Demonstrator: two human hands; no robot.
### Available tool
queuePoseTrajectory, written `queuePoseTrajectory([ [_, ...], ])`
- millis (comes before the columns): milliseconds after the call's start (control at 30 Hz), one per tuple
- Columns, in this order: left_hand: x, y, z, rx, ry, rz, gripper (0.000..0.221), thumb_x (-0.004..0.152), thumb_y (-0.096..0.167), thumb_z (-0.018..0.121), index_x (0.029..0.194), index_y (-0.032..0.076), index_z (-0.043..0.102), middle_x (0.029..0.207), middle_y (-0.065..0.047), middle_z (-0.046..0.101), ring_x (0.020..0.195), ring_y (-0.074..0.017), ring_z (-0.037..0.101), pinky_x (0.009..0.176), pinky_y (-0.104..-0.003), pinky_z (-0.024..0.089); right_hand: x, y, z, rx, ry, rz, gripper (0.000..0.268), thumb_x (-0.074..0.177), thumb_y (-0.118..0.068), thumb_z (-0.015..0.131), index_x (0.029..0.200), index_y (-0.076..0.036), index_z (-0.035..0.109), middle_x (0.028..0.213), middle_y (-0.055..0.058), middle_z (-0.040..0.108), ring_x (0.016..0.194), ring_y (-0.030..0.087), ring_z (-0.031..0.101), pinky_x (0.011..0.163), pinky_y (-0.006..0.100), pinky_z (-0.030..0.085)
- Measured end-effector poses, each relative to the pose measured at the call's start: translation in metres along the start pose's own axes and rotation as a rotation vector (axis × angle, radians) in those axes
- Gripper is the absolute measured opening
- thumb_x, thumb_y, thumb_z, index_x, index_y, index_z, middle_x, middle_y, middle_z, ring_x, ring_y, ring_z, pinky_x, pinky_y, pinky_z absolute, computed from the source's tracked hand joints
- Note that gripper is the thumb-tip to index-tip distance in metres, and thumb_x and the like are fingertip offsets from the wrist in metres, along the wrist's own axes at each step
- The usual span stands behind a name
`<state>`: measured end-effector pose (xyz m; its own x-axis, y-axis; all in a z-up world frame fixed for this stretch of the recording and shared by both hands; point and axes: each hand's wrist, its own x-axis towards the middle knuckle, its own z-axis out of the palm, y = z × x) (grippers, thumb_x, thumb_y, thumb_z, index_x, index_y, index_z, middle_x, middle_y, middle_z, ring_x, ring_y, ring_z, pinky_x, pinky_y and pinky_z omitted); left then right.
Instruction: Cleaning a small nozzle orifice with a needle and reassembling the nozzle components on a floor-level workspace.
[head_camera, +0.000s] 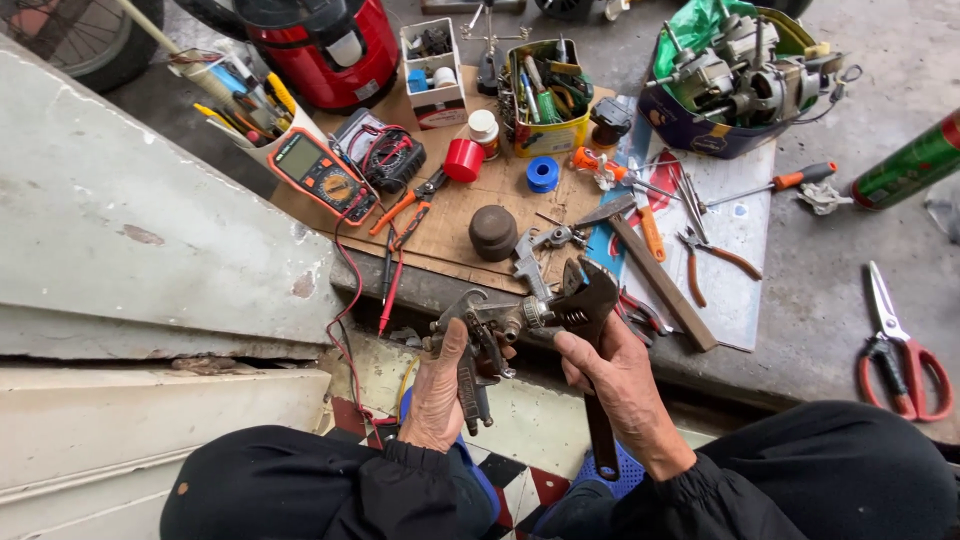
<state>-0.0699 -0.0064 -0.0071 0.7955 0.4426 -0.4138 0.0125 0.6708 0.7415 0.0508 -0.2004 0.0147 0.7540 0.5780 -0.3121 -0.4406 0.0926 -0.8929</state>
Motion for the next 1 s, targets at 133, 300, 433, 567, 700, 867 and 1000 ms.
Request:
queuePoseTrajectory([
  [133, 0.001, -0.007, -0.002, 0.117, 0.051, -0.003, 0.053, 0.086, 0.042, 0.084, 0.12, 0.001, 0.079, 0.113, -0.015, 0.085, 0.1, -0.0252, 0.079, 0.097, -0.036, 0.06, -0.002, -0.012, -0.001, 0.037, 0.031, 0.06, 0.058, 0.089, -0.008, 0.083, 0.144, -0.006, 0.065, 0.101, 0.006, 0.068, 0.072, 0.012, 0.05, 0.062, 0.026, 0.042],
  [300, 0.009, -0.033, -0.016, 0.204, 0.021, 0.044, 0.062, 0.098, 0.034, 0.078, 0.135, -0.013, 0.064, 0.12, -0.028, 0.074, 0.11, -0.0239, 0.072, 0.107, -0.045, 0.065, 0.012, 0.027, -0.018, 0.057, 0.044, -0.13, 0.043, 0.091, 0.001, 0.084, 0.131, 0.0, 0.067, 0.109, 0.02, 0.08, 0.05, 0.01, 0.049, 0.041, 0.021, 0.035],
  [433, 0.016, -0.037, -0.025, 0.141, -0.01, 0.051, 0.062, 0.097, 0.037, 0.08, 0.136, -0.008, 0.065, 0.127, -0.03, 0.075, 0.109, -0.0301, 0.076, 0.101, -0.052, 0.067, 0.009, 0.017, -0.017, -0.036, 0.051, -0.144, 0.042, 0.09, -0.001, 0.087, 0.128, -0.001, 0.07, 0.108, 0.018, 0.083, 0.054, 0.012, 0.058, 0.043, 0.02, 0.039],
  [567, 0.034, -0.063, -0.052, -0.042, 0.048, -0.041, 0.062, 0.101, 0.035, 0.074, 0.134, -0.016, 0.063, 0.127, -0.035, 0.072, 0.106, -0.0478, 0.074, 0.093, -0.061, 0.065, 0.004, 0.008, -0.011, -0.062, 0.07, -0.164, 0.042, 0.087, 0.002, 0.09, 0.124, 0.0, 0.071, 0.095, 0.015, 0.079, 0.062, 0.013, 0.062, 0.051, 0.025, 0.051],
  [700, 0.024, -0.042, -0.022, 0.021, 0.113, -0.004, 0.055, 0.092, 0.04, 0.084, 0.098, -0.013, 0.072, 0.106, -0.035, 0.079, 0.094, -0.057, 0.077, 0.084, -0.078, 0.064, 0.006, 0.014, -0.013, -0.088, 0.086, -0.184, 0.037, 0.089, 0.0, 0.091, 0.119, 0.0, 0.071, 0.084, 0.011, 0.073, 0.062, 0.012, 0.061, 0.052, 0.025, 0.053],
  [867, 0.007, -0.033, -0.009, 0.385, 0.204, 0.0, 0.047, 0.091, 0.047, 0.086, 0.097, 0.001, 0.08, 0.085, -0.012, 0.075, 0.085, -0.0235, 0.076, 0.099, -0.042, 0.067, 0.007, 0.008, -0.009, -0.093, 0.081, -0.192, 0.033, 0.09, 0.0, 0.091, 0.116, -0.001, 0.07, 0.077, 0.01, 0.067, 0.058, 0.012, 0.057, 0.049, 0.025, 0.05],
  [1000, 0.01, -0.045, -0.021, 0.627, 0.255, 0.104, 0.041, 0.086, 0.05, 0.092, 0.08, 0.01, 0.083, 0.075, -0.008, 0.076, 0.073, -0.0223, 0.072, 0.086, -0.038, 0.066, 0.007, 0.01, -0.008, -0.073, 0.08, -0.192, 0.028, 0.094, -0.002, 0.087, 0.114, -0.003, 0.068, 0.073, 0.007, 0.062, 0.055, 0.01, 0.053, 0.046, 0.024, 0.046],
])
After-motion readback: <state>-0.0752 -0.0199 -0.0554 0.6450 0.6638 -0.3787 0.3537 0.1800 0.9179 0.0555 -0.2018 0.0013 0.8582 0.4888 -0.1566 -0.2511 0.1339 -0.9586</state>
